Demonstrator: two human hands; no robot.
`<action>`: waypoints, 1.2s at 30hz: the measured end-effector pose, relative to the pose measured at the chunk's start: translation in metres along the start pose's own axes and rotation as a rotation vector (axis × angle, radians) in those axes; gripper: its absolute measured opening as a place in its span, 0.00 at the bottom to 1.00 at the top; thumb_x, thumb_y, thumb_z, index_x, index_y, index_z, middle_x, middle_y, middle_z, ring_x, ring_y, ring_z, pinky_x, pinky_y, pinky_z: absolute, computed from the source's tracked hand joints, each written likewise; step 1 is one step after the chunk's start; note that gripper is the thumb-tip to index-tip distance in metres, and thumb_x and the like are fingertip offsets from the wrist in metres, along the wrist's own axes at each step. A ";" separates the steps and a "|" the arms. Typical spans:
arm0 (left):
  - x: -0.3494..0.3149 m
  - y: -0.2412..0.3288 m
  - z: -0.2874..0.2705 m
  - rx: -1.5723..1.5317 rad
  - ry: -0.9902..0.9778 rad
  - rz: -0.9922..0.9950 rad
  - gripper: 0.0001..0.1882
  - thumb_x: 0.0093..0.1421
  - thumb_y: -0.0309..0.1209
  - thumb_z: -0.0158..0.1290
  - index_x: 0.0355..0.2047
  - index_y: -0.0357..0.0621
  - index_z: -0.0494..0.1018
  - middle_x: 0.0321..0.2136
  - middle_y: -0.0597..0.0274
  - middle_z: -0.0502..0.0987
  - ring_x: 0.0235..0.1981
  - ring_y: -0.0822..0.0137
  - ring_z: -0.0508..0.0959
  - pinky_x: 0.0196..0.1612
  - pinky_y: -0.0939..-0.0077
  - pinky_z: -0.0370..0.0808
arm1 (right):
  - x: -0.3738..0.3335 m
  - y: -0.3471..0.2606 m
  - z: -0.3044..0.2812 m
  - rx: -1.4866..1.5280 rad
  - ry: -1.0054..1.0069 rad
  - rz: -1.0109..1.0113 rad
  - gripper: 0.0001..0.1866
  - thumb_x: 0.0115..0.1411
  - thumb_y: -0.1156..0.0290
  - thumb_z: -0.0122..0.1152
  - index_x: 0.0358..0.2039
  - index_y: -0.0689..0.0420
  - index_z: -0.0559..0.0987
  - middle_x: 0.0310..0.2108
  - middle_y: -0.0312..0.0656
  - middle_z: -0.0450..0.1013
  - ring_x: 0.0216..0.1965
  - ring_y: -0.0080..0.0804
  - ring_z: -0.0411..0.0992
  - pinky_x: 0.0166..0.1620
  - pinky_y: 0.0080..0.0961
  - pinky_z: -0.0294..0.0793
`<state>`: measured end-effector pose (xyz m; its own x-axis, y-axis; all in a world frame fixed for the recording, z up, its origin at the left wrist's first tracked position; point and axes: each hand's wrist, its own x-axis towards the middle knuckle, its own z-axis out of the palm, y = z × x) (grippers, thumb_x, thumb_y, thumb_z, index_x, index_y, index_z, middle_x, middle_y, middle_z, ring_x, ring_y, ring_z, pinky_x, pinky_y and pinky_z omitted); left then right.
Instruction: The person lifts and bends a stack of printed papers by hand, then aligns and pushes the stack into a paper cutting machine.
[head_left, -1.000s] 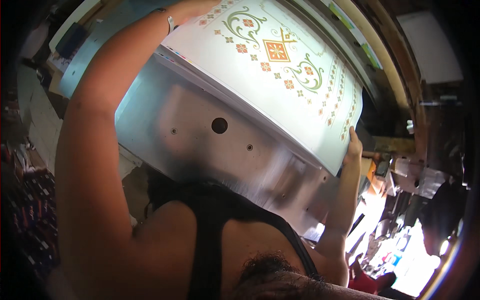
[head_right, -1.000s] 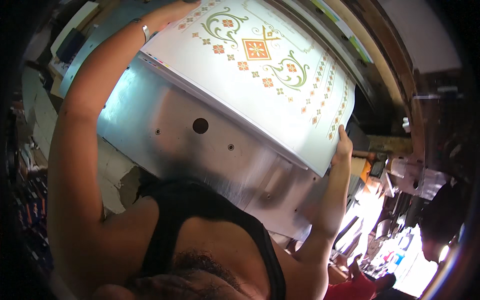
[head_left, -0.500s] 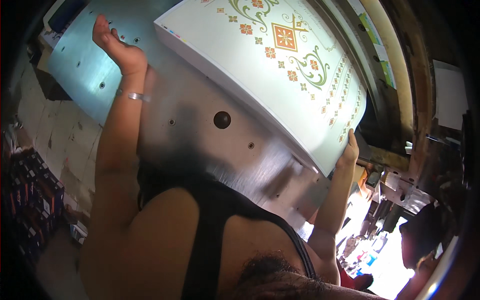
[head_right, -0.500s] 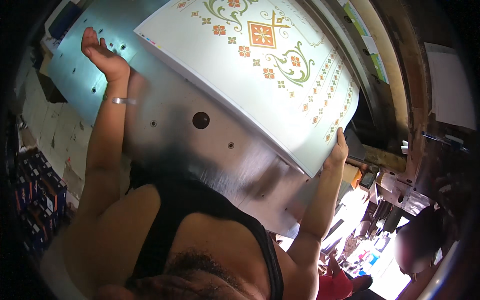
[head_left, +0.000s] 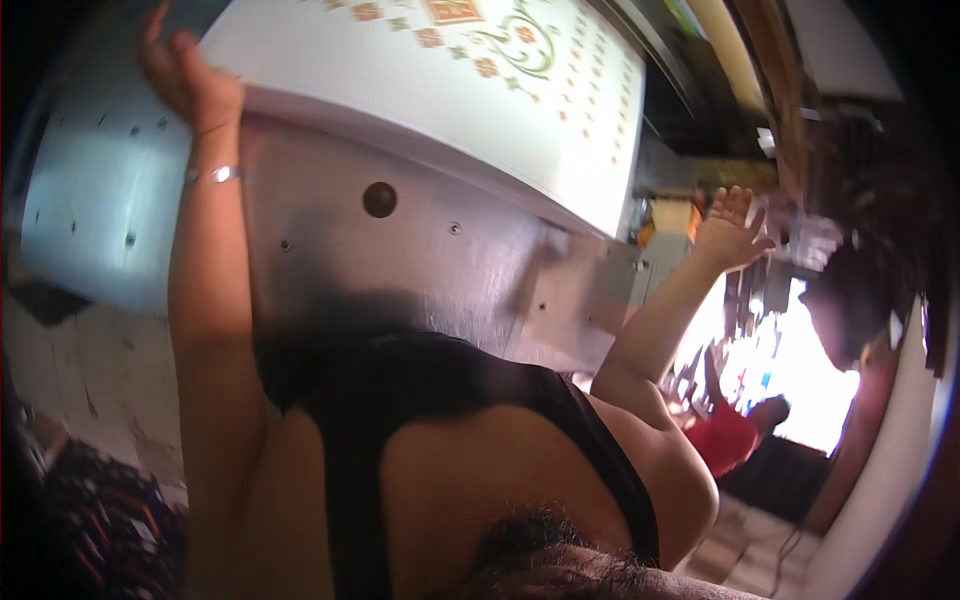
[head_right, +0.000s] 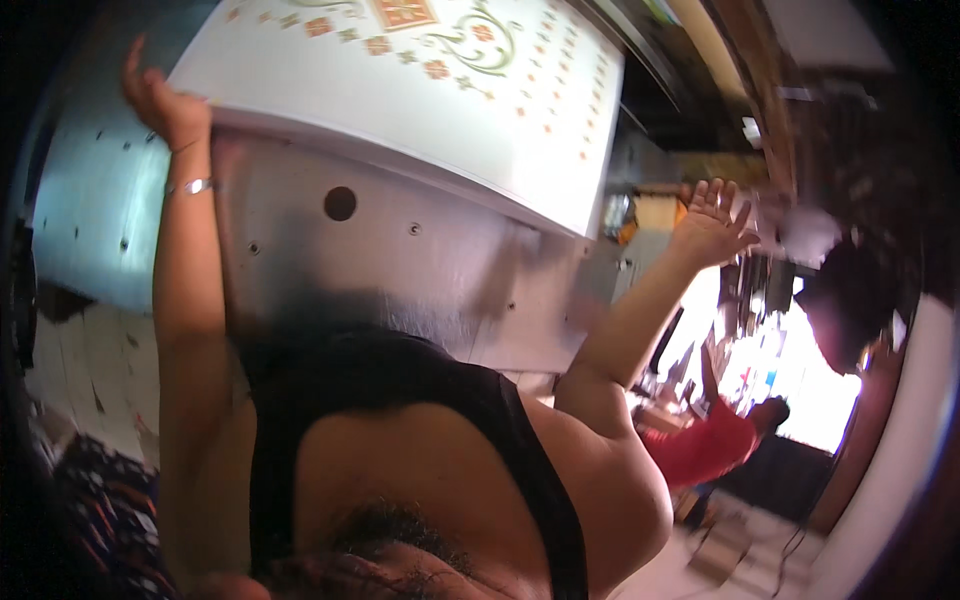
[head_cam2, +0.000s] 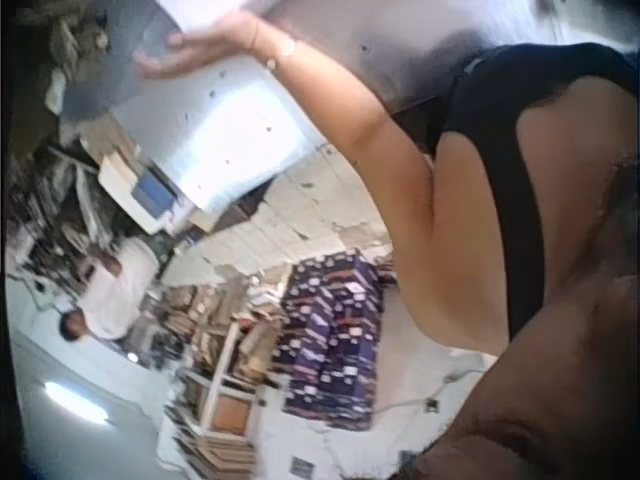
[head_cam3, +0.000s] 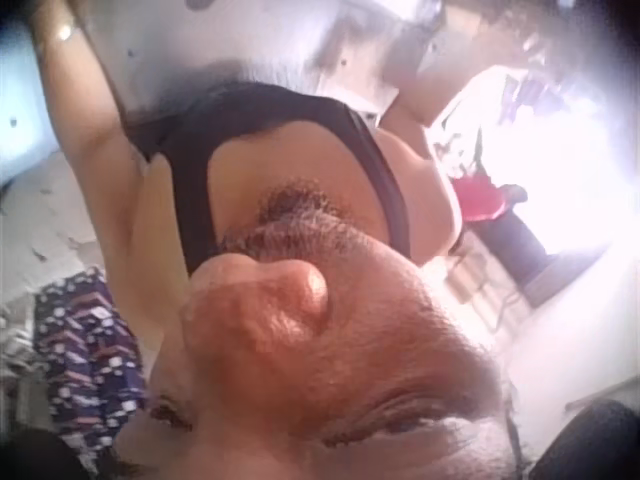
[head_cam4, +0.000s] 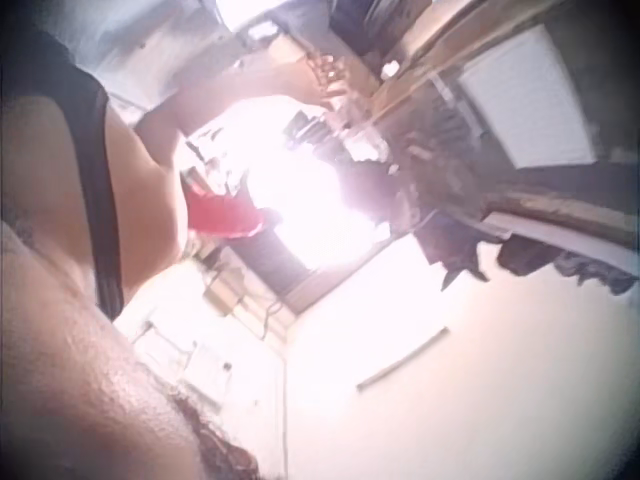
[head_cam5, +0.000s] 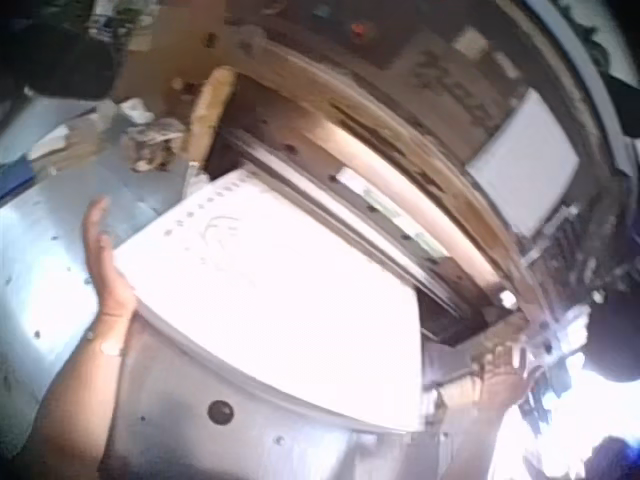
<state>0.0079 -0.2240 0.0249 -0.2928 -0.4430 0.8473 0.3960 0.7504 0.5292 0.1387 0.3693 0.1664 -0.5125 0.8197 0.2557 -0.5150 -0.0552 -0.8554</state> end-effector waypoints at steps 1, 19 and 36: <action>0.001 -0.002 0.002 -0.010 0.005 0.002 0.30 0.66 0.51 0.34 0.50 0.37 0.71 0.50 0.47 0.71 0.52 0.48 0.69 0.59 0.58 0.60 | -0.015 -0.002 -0.009 -0.167 0.015 -0.095 0.39 0.65 0.33 0.31 0.57 0.55 0.68 0.53 0.57 0.70 0.56 0.56 0.68 0.58 0.53 0.66; -0.017 0.015 0.131 -0.271 0.047 -0.071 0.33 0.68 0.50 0.29 0.51 0.31 0.69 0.53 0.43 0.67 0.57 0.50 0.67 0.62 0.54 0.60 | -0.063 0.200 -0.001 -0.321 0.202 -0.407 0.37 0.67 0.37 0.37 0.58 0.60 0.63 0.40 0.42 0.70 0.35 0.30 0.70 0.41 0.25 0.69; -0.075 0.056 0.166 -0.146 -0.007 -0.585 0.55 0.60 0.69 0.33 0.68 0.33 0.34 0.67 0.33 0.32 0.69 0.39 0.42 0.67 0.46 0.46 | -0.083 0.227 -0.005 -0.275 0.397 -0.378 0.36 0.66 0.36 0.37 0.54 0.59 0.67 0.40 0.41 0.71 0.40 0.26 0.67 0.48 0.25 0.62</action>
<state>-0.0925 -0.0673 -0.0158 -0.5033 -0.7588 0.4134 0.2826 0.3075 0.9086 0.0679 0.2920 -0.0518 -0.0071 0.9065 0.4221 -0.3882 0.3865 -0.8366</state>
